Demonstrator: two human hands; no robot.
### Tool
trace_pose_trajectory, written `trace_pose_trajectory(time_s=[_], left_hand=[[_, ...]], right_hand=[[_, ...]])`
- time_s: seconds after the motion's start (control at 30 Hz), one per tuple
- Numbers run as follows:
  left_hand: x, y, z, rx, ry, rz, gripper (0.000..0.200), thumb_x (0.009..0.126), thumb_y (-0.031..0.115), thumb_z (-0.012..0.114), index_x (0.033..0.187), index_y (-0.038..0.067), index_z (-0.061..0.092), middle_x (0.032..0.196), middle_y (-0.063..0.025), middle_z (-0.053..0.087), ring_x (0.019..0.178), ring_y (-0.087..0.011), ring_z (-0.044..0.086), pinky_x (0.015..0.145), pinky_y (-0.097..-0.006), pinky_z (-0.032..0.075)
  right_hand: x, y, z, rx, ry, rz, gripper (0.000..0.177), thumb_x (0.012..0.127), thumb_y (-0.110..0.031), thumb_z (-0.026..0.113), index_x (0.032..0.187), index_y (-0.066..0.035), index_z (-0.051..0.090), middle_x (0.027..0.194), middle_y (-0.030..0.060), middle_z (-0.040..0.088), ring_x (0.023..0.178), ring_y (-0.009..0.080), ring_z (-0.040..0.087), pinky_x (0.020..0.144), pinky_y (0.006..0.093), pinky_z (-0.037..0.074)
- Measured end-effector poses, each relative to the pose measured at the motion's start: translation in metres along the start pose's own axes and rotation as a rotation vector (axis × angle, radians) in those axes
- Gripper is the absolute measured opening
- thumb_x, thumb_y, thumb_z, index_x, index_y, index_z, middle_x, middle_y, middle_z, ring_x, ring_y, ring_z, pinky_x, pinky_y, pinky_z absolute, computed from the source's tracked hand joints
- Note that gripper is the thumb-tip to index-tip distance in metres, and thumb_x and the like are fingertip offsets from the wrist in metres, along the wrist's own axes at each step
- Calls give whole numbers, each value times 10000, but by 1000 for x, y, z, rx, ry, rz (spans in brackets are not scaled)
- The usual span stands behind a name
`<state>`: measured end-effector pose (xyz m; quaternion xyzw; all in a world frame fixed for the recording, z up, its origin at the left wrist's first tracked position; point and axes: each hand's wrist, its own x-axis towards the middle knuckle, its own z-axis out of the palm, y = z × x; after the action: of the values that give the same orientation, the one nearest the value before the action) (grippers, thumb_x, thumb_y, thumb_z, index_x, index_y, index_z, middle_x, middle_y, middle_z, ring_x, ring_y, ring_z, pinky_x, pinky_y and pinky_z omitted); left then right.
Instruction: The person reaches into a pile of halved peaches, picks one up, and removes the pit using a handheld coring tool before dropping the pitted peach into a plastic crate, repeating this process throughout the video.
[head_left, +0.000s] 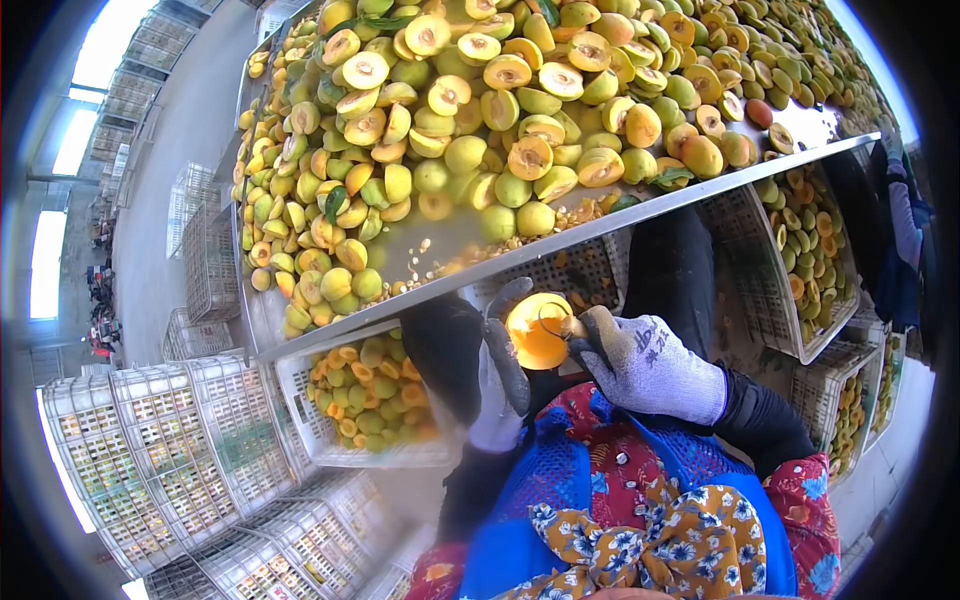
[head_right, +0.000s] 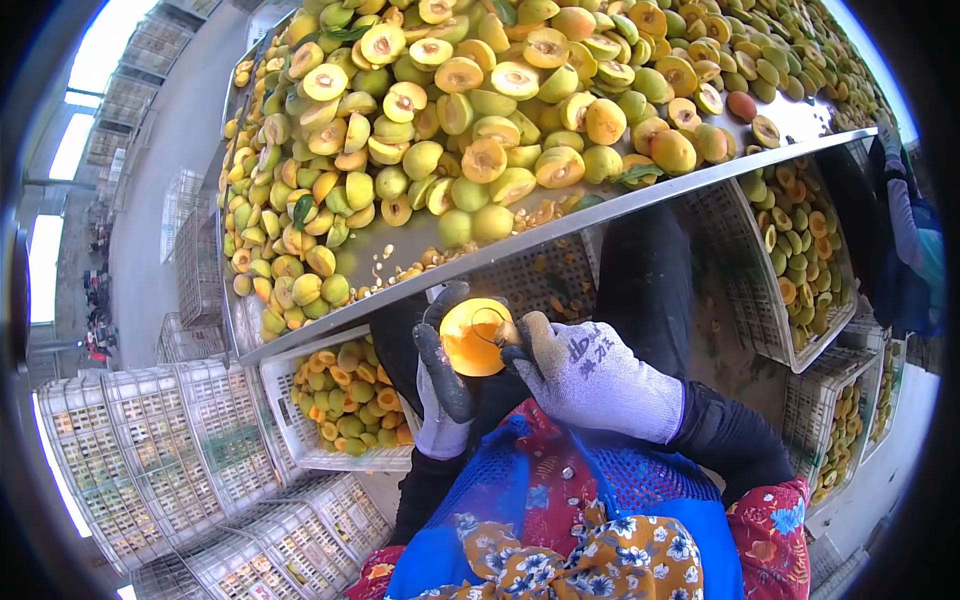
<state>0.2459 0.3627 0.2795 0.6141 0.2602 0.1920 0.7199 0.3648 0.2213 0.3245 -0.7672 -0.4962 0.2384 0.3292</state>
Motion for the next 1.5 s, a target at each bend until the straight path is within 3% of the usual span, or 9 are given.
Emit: trace_pose_trajectory(time_s=[0.5,0.57,0.63,0.67,0.77,1.03,1.13,1.23,1.5], left_hand=[[-8,-22,17,208,43,210,535,1056,449,353,1260,-23,500,1162,-162,618,1036,-224,618,928,-342,488],[-6,-27,19,206,26,259,538,1054,453,356,1271,-23,484,1150,-169,624,1031,-228,621,923,-343,492],[-7,-33,19,133,-5,248,533,1054,440,364,1281,-27,485,1182,-176,615,1056,-247,620,947,-363,485],[-7,-34,20,94,-19,242,531,1054,434,368,1286,-29,486,1198,-179,610,1069,-256,619,959,-373,482],[-5,-34,22,-179,-155,148,575,1048,484,336,1302,-14,468,1202,-180,609,1072,-259,617,963,-378,483],[3,-15,28,-364,-179,-138,593,1026,518,365,1321,14,468,1216,-162,605,1096,-251,607,984,-381,480],[6,-19,17,-174,-260,-80,620,1019,518,406,1325,-17,477,1250,-141,574,1121,-226,587,973,-355,476],[-1,-12,30,-391,-156,-77,623,1015,522,413,1325,-15,474,1257,-147,567,1093,-225,600,975,-351,472],[-29,47,45,-461,-199,249,692,942,485,533,1351,-60,415,1261,-293,561,1011,-380,654,935,-490,520]], right_hand=[[-15,47,53,189,49,-55,341,1002,-331,519,957,6,505,648,183,571,566,331,613,471,429,468],[-8,37,41,513,-82,134,370,1013,-379,504,959,-13,532,644,127,564,528,252,587,440,370,447],[-3,17,0,1169,-490,713,399,1021,-425,487,966,-36,557,644,58,548,485,153,540,404,296,413],[-6,22,-3,1369,-561,753,406,1024,-444,485,972,-51,573,660,-14,510,496,49,466,391,202,347],[-12,25,5,1911,-642,720,378,1023,-420,499,955,-57,580,651,-11,510,477,48,460,377,194,332],[-9,17,-4,1259,-507,781,321,1026,-338,506,961,-34,586,632,28,549,484,116,538,420,253,409],[-22,23,13,494,-167,32,283,992,-261,529,1000,21,553,639,92,548,484,218,565,423,346,430],[-28,1,-5,-13,-49,-165,291,949,-203,560,1023,75,518,658,142,534,491,301,571,429,423,439],[-44,-65,-62,-113,-143,-29,356,822,-274,715,995,8,584,702,71,588,511,248,601,450,354,466]])
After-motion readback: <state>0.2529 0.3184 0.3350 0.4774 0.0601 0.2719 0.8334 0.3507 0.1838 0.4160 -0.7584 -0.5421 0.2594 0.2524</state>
